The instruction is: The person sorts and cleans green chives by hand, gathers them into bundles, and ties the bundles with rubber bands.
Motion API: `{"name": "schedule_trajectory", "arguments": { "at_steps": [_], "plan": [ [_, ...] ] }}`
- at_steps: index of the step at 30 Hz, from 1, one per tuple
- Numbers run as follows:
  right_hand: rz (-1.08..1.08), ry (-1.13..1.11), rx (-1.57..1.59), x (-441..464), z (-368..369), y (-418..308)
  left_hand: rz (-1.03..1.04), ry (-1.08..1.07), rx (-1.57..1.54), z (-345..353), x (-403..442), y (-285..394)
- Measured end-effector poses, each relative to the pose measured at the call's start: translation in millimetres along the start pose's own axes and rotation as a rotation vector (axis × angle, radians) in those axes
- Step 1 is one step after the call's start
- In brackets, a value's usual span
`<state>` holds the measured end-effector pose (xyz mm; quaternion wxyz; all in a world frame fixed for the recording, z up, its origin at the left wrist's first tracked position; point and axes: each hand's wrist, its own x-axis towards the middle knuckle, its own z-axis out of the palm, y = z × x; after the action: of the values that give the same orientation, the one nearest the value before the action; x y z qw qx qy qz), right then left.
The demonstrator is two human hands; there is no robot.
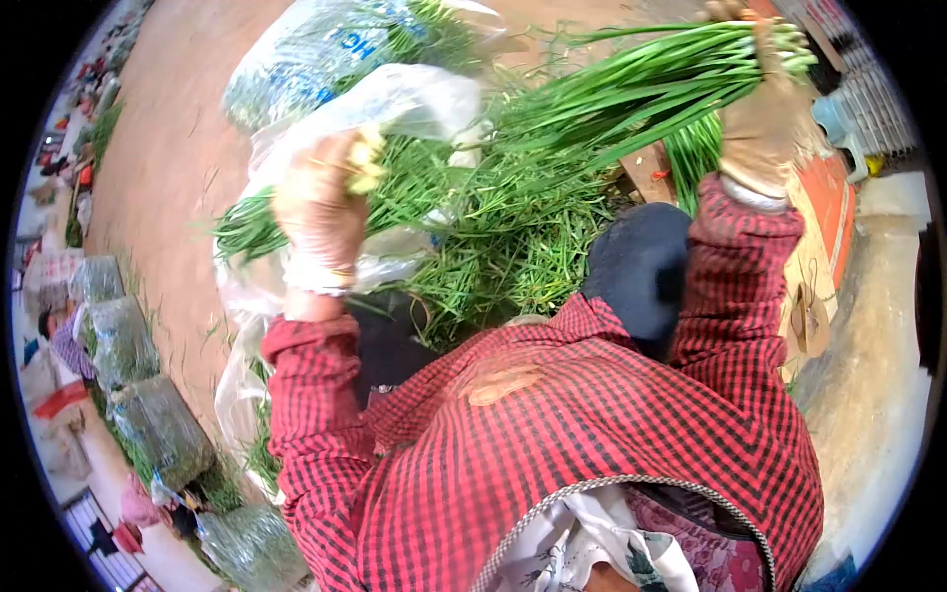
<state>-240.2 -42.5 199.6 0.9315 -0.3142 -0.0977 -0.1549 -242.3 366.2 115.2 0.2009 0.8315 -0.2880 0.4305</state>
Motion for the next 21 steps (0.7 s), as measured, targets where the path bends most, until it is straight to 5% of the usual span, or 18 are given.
{"name": "schedule_trajectory", "arguments": {
  "at_steps": [1,4,6,7,9,11,13,15,17,19,21],
  "plan": [
    [-0.068,-0.023,-0.266,-9.3,11.2,12.9,-0.007,-0.225,0.130,10.6,-9.7,8.9],
    [0.011,0.151,-0.423,-28.8,-0.4,47.6,-0.045,-0.445,-0.022,74.7,-73.2,11.0],
    [0.159,0.068,-0.400,-43.4,-10.5,64.6,-0.322,-0.662,-0.194,107.5,-117.7,14.3],
    [0.167,0.164,-0.450,-52.2,-8.2,74.3,-0.453,-0.953,-0.203,111.6,-121.7,15.6],
    [0.261,0.137,-0.463,-59.7,-15.7,84.2,-0.429,-1.117,-0.168,113.9,-127.5,29.6],
    [0.333,0.132,-0.456,-65.4,-20.1,93.1,-0.473,-0.979,-0.395,111.5,-125.3,29.1],
    [0.397,0.107,-0.551,-70.4,-15.3,99.0,-0.873,-0.633,-0.975,99.1,-97.1,35.5],
    [0.421,0.081,-0.449,-74.9,-8.0,115.0,-0.969,-0.393,-1.287,69.5,-39.2,63.5],
    [0.583,-0.040,-0.429,-81.8,17.1,121.4,-0.963,-0.405,-1.588,65.0,-11.2,84.4],
    [0.489,-0.240,-0.622,-85.2,19.8,142.5,-1.081,-0.730,-1.669,60.4,-1.9,103.4],
    [0.547,-0.253,-0.626,-83.0,30.2,136.9,-1.187,-0.588,-1.933,65.9,-5.1,114.1]
  ]
}}
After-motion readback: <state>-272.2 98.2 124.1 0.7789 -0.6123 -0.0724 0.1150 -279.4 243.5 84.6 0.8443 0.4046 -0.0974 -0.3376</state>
